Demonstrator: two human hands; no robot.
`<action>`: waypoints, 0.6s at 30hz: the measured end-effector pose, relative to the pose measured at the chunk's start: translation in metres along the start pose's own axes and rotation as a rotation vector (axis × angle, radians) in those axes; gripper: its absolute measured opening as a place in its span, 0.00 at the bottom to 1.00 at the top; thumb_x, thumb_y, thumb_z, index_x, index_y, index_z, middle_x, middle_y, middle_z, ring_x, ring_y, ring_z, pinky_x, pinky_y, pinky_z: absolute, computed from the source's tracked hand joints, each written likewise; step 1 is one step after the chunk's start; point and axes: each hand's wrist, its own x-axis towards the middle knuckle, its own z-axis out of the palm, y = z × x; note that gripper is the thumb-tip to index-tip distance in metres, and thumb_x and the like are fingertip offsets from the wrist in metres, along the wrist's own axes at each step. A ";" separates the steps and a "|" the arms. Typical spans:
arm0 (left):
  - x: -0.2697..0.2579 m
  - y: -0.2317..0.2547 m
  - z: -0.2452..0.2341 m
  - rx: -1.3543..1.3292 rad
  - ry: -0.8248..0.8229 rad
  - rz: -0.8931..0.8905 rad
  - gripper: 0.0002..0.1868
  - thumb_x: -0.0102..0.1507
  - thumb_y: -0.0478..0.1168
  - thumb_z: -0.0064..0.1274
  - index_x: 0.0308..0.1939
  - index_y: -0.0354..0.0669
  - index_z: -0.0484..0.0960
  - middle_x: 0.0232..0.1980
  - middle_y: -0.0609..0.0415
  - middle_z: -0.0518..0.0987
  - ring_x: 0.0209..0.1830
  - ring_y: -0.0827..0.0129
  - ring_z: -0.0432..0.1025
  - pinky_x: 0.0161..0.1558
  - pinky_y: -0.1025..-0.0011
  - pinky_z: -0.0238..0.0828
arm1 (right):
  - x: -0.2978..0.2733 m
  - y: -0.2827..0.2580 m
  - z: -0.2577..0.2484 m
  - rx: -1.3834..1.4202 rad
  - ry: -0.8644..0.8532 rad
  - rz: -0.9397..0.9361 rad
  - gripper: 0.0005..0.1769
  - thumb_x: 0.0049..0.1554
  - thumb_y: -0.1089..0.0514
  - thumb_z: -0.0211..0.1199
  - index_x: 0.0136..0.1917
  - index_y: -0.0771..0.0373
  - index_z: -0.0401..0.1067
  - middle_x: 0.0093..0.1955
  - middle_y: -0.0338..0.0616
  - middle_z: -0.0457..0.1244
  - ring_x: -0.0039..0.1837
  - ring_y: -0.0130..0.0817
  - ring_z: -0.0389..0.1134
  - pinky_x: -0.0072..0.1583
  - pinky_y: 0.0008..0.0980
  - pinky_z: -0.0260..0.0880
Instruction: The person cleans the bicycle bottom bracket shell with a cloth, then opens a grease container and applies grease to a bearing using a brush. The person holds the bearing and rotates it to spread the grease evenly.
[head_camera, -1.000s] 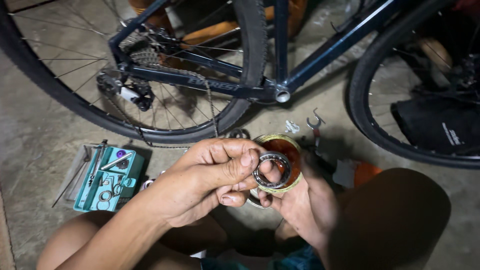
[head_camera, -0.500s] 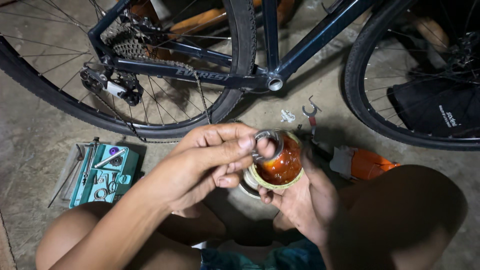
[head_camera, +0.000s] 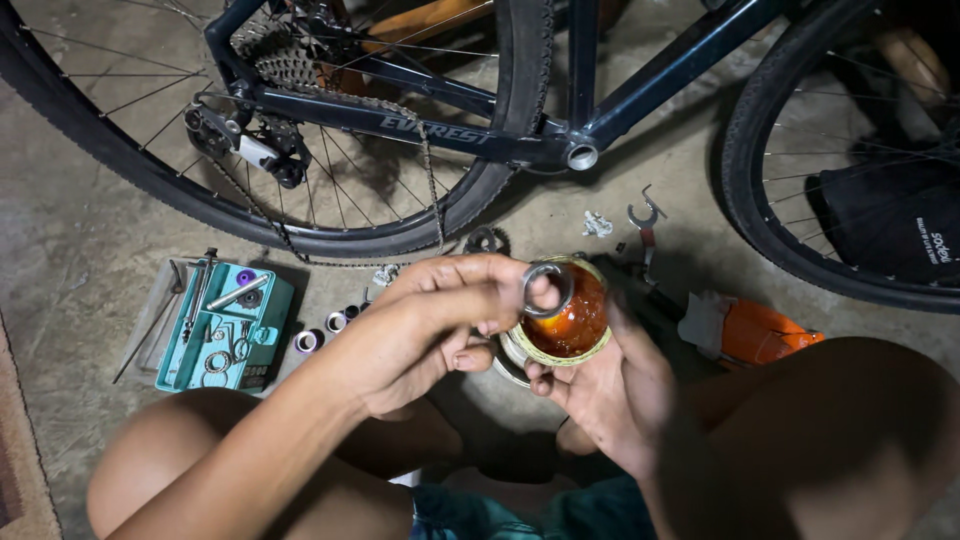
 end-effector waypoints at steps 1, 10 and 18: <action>-0.001 0.000 0.000 -0.013 -0.034 0.014 0.14 0.64 0.29 0.51 0.54 0.33 0.81 0.41 0.57 0.79 0.29 0.81 0.62 0.27 0.81 0.56 | 0.001 0.001 0.001 -0.002 -0.028 0.005 0.30 0.66 0.37 0.50 0.71 0.59 0.61 0.60 0.51 0.63 0.53 0.44 0.65 0.53 0.42 0.67; -0.006 0.007 -0.003 -0.017 0.055 0.055 0.09 0.68 0.35 0.51 0.50 0.34 0.81 0.45 0.58 0.82 0.30 0.83 0.62 0.25 0.82 0.54 | 0.032 0.019 -0.023 -0.230 0.115 0.024 0.30 0.63 0.35 0.46 0.69 0.54 0.62 0.58 0.42 0.65 0.49 0.37 0.63 0.45 0.37 0.63; -0.011 0.006 -0.014 -0.020 0.076 0.082 0.09 0.68 0.35 0.51 0.49 0.35 0.82 0.45 0.56 0.82 0.27 0.84 0.61 0.24 0.82 0.54 | 0.092 0.098 -0.110 -0.469 0.199 0.264 0.26 0.61 0.37 0.55 0.66 0.49 0.61 0.50 0.40 0.67 0.41 0.33 0.66 0.37 0.31 0.63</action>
